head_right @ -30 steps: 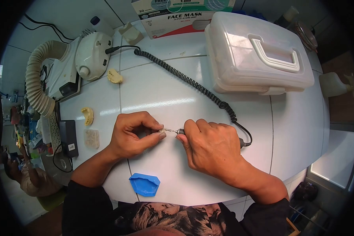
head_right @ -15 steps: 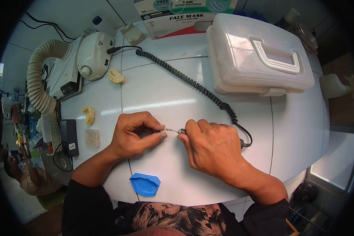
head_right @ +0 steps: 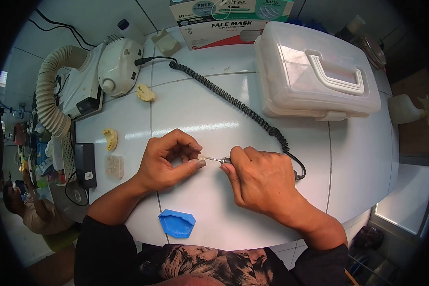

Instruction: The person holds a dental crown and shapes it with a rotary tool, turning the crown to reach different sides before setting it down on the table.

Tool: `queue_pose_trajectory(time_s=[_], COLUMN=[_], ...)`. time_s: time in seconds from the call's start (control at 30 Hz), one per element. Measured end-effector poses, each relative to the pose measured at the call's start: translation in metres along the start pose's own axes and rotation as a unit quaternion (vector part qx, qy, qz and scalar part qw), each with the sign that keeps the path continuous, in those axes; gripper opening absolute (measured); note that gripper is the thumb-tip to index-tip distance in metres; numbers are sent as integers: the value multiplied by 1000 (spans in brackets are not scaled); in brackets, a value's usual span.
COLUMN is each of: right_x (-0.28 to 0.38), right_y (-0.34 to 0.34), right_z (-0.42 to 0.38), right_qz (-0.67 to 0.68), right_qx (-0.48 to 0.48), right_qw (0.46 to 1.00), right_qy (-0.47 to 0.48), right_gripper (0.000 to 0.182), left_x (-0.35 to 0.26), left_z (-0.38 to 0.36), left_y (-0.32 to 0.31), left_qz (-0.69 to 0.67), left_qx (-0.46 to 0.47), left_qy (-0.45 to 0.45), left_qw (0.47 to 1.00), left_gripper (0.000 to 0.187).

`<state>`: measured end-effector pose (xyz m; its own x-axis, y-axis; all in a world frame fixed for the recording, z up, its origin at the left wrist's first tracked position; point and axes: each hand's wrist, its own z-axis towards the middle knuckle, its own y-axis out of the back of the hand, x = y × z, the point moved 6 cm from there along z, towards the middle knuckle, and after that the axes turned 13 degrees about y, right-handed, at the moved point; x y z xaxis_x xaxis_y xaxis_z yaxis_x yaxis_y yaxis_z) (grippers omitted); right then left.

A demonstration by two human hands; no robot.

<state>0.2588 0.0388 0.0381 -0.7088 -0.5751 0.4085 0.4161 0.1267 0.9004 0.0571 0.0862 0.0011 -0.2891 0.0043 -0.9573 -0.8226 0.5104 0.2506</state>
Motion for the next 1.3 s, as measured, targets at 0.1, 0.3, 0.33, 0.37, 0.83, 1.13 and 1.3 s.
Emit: queue_pose_trajectory(time_s=[0.1,0.3,0.33,0.37,0.83,1.13,1.3], right_x=[0,-1,-1,-1,1,0,1], right_y=[0,0,0,0,3,2,3], right_z=[0,-1,-1,-1,-1,-1,0], right_qz=[-1,0,0,0,-4,-1,-6], right_qx=[2,1,0,0,-8,-7,-8], right_qw=[1000,1000,1000,1000,1000,1000,1000], right_qy=[-2,-1,-2,-2,0,-4,-4], right_gripper=[29,29,29,29,28,28,28], left_x=[-1,0,0,2,3,1,-3], left_z=[0,0,0,0,1,3,4], left_y=[0,0,0,0,5,4,3], left_qz=[1,4,0,-16,-111,-131,-111], left_qx=[3,0,-2,-3,38,29,21], left_qy=[0,-31,-28,-20,-8,-19,-44], left_qw=[1000,1000,1000,1000,993,991,993], left_gripper=[24,21,21,21,22,27,31])
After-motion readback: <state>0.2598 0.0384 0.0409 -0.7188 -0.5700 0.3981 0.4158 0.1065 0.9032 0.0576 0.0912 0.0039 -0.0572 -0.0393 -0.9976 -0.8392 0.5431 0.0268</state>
